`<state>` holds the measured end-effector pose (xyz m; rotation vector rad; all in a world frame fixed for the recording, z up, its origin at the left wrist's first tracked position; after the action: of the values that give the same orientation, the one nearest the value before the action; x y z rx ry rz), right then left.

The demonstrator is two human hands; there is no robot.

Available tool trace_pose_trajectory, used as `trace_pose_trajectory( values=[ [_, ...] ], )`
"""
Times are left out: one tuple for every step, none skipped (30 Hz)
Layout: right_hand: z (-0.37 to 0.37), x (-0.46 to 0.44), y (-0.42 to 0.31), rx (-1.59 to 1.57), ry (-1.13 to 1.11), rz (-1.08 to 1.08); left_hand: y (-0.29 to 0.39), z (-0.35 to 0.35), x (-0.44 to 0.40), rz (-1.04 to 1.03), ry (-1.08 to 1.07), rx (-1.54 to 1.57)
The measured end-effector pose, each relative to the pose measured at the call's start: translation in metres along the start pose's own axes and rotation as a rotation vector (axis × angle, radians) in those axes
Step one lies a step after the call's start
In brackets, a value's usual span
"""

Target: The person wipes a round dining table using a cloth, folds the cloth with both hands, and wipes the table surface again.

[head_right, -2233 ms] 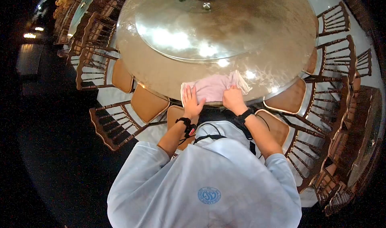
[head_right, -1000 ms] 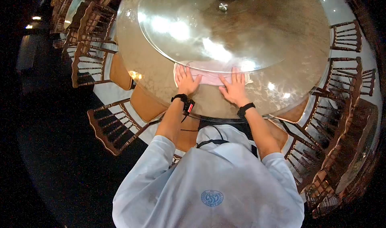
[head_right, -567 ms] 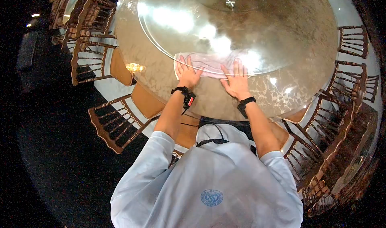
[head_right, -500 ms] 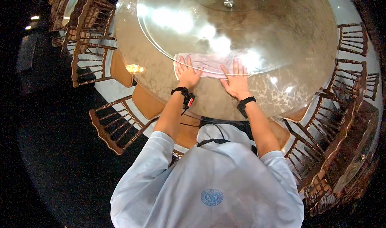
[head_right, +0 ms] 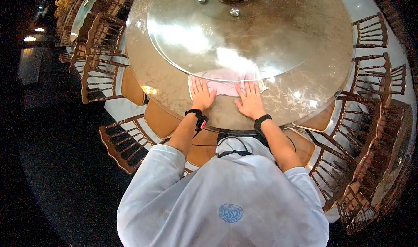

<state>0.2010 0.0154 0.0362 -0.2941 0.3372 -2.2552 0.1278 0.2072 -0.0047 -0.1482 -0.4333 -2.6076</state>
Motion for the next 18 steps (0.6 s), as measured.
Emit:
trace_pose_trajectory(
  values=[
    [-0.001,0.007,0.000,-0.022,0.004,0.025,0.003,-0.001,0.004,-0.005,0.012,0.001],
    [0.000,0.014,0.000,-0.003,0.038,0.047,0.005,-0.003,0.009,-0.016,0.014,0.012],
    [0.001,0.019,0.002,0.000,0.044,0.045,0.009,-0.005,0.014,-0.022,0.020,0.012],
    [0.001,0.024,0.003,-0.009,0.050,0.051,0.011,-0.007,0.019,-0.016,0.017,0.009],
    [0.000,0.028,0.004,-0.020,0.056,0.056,0.011,-0.010,0.024,-0.010,0.013,0.003],
    [0.001,0.032,0.005,-0.024,0.063,0.055,0.013,-0.013,0.028,0.013,-0.011,0.017],
    [0.002,0.036,0.008,-0.048,0.074,0.047,0.015,-0.015,0.033,0.008,-0.009,0.010],
    [0.002,0.040,0.011,-0.071,0.085,0.038,0.018,-0.016,0.037,0.006,-0.001,0.004],
    [0.001,0.044,0.013,-0.074,0.089,0.032,0.021,-0.017,0.041,0.004,0.004,0.000],
    [0.003,0.047,0.016,-0.089,0.118,0.026,0.023,-0.018,0.045,-0.002,0.004,-0.004],
    [0.004,0.051,0.018,-0.102,0.145,0.021,0.024,-0.020,0.049,0.000,-0.011,-0.019],
    [0.006,0.055,0.020,-0.104,0.145,0.019,0.026,-0.021,0.054,0.004,-0.026,-0.033],
    [0.010,0.059,0.023,-0.094,0.167,0.007,0.029,-0.021,0.059,0.005,-0.026,-0.035],
    [0.013,0.063,0.025,-0.084,0.189,-0.004,0.032,-0.022,0.065,0.008,-0.031,-0.029],
    [0.015,0.067,0.026,-0.085,0.190,0.000,0.034,-0.024,0.069,0.012,-0.036,-0.022],
    [0.015,0.070,0.029,-0.079,0.183,-0.002,0.037,-0.025,0.074,0.014,-0.030,-0.023],
    [0.016,0.072,0.032,-0.071,0.178,-0.002,0.042,-0.025,0.080,-0.012,0.006,-0.002],
    [0.014,0.075,0.036,-0.068,0.160,-0.008,0.048,-0.022,0.086,-0.037,0.043,0.019]
  ],
)
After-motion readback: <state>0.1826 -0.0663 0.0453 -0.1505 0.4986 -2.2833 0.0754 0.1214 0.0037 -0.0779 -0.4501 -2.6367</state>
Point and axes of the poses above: each hand's wrist, its own x-axis away from the middle knuckle, its own z-axis out of the back of the hand, y = z × x, the point moved 9 cm from there along -x, towards the middle knuckle, and after that the axes turned 1 degree about -z, right-handed, at the moved point
